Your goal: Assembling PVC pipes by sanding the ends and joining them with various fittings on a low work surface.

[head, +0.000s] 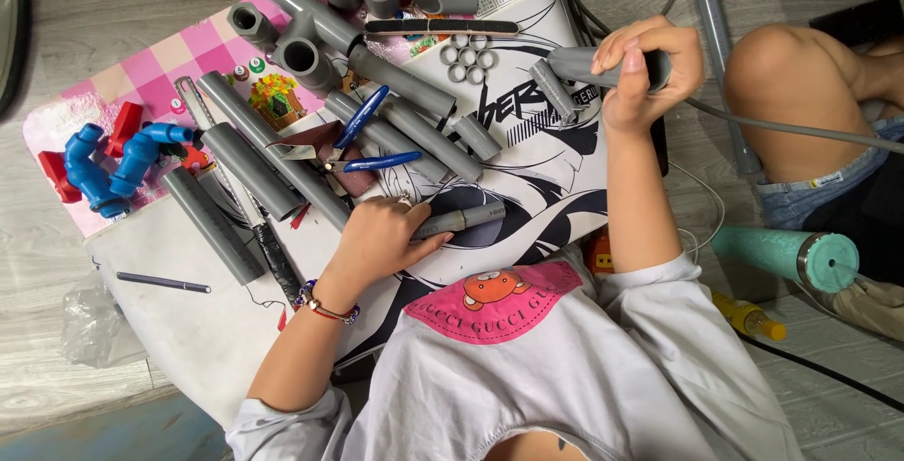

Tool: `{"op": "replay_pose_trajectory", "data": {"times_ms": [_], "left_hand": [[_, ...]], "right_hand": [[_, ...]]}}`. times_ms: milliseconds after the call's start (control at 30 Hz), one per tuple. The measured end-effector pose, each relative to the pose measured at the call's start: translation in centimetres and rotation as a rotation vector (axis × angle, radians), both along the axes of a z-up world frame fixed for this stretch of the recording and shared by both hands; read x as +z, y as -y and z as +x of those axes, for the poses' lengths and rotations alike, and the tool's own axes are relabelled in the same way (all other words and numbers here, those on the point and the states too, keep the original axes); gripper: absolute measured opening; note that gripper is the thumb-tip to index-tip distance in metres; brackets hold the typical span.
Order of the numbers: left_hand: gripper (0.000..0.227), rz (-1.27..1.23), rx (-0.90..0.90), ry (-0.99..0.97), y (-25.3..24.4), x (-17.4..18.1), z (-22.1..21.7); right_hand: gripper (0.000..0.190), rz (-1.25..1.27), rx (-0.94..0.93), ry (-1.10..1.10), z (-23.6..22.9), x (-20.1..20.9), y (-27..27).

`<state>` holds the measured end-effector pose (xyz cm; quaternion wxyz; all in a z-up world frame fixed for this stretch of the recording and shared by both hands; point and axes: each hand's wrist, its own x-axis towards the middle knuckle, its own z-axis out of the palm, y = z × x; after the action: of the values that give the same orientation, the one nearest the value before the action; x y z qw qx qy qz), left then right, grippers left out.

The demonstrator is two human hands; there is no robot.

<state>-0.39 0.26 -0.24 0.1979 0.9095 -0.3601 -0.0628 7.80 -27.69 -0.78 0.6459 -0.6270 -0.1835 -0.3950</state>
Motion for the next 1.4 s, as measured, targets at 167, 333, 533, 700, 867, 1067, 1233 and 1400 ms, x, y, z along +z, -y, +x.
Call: {"op": "replay_pose_trajectory", "data": {"times_ms": [167,333,533,700,867,1067,1233,1400], "left_hand": [[0.036,-0.019,0.008,0.004,-0.1,0.1,0.0],[0.036,-0.032,0.005,-0.015,-0.2,0.1,0.2],[0.033,-0.081,0.017,-0.04,-0.5,0.5,0.3],[0.028,-0.46,0.005,-0.052,-1.2,1.2,0.7],[0.027,-0.566,0.058,0.077,-1.2,-0.1,0.5],[0.028,-0.587,0.02,0.031,0.1,0.1,0.6],[0.037,-0.429,0.113,-0.078,0.0,-0.7,0.6],[0.029,-0.279,0.11,-0.065,0.3,-0.6,0.7]], "right_hand": [[0.012,-0.154,0.023,-0.032,0.4,3.3,-0.9],[0.012,0.026,0.19,-0.065,0.6,8.4,-5.4],[0.029,-0.745,0.287,-0.484,7.0,3.6,-10.0],[0.03,-0.928,0.372,-0.478,5.9,2.9,-11.1],[0.031,-0.931,0.626,-0.554,-2.0,8.5,-9.0],[0.031,-1.036,0.947,-0.736,-6.6,5.9,-3.8],[0.036,-0.437,0.458,-0.737,-10.0,-3.7,6.3],[0.05,0.203,0.46,-0.835,-15.6,-15.4,13.9]]}}
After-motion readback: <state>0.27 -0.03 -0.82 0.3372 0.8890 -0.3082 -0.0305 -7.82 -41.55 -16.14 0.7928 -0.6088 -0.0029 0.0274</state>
